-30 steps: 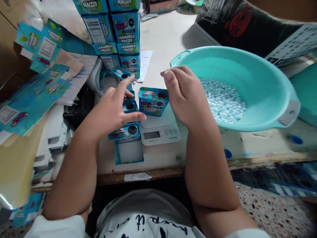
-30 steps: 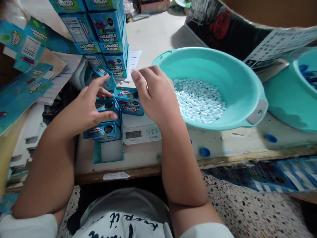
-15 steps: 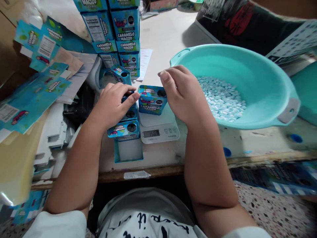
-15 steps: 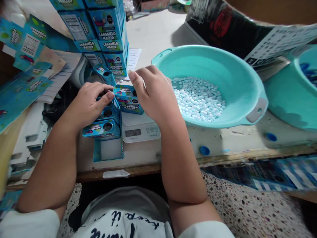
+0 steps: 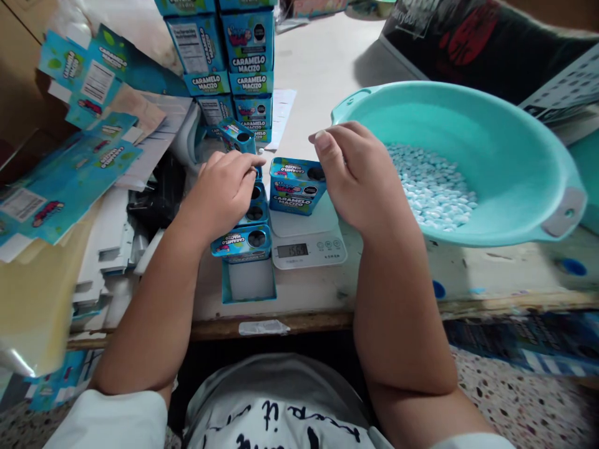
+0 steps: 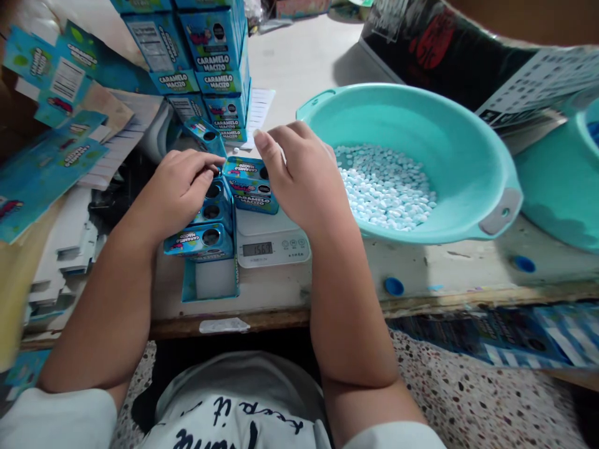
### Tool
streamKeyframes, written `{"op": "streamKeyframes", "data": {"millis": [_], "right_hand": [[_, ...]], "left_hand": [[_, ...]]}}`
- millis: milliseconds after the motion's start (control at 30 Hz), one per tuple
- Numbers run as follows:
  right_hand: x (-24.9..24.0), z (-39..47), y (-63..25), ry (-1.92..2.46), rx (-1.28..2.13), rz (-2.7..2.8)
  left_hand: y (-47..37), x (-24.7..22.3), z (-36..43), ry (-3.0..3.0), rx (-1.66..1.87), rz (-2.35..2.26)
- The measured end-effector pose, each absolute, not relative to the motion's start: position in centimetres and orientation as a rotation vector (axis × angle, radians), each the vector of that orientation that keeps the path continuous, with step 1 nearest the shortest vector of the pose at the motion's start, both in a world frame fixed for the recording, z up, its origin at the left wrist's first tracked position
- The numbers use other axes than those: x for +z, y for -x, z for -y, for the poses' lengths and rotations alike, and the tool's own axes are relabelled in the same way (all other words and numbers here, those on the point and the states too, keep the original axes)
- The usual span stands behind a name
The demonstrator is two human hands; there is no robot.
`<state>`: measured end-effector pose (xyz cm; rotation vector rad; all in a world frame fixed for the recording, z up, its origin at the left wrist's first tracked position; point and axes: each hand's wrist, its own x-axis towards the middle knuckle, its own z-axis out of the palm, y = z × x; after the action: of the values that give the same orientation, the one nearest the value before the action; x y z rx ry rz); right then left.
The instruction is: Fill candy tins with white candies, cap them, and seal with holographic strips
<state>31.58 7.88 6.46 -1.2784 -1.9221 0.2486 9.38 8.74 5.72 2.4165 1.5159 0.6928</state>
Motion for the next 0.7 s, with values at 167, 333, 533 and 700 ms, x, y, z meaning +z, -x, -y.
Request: {"op": "streamKeyframes", "data": {"millis": [167,333,533,700], "right_hand": [[6.2,-8.6,-31.8,1.275,0.380,1.633],[5.2,-10.9,-34.0,1.107,0.813,1.176],[5.9,-11.1,-34.4,0.911,1.041,0.837],[7.7,-10.1,-33.4,0.702,1.368,0.548]], "left_hand": [[-9.5,6.7,-8.5,-2.469,0.667,-1.377],[-11.4,7.8,-8.7,-2.431,0.496,-1.380],[-14.7,10.9,-8.5,-2.637,0.798,-1.435],[-18.0,14.0,-8.0,-2.981,0.885,-1.242]]}}
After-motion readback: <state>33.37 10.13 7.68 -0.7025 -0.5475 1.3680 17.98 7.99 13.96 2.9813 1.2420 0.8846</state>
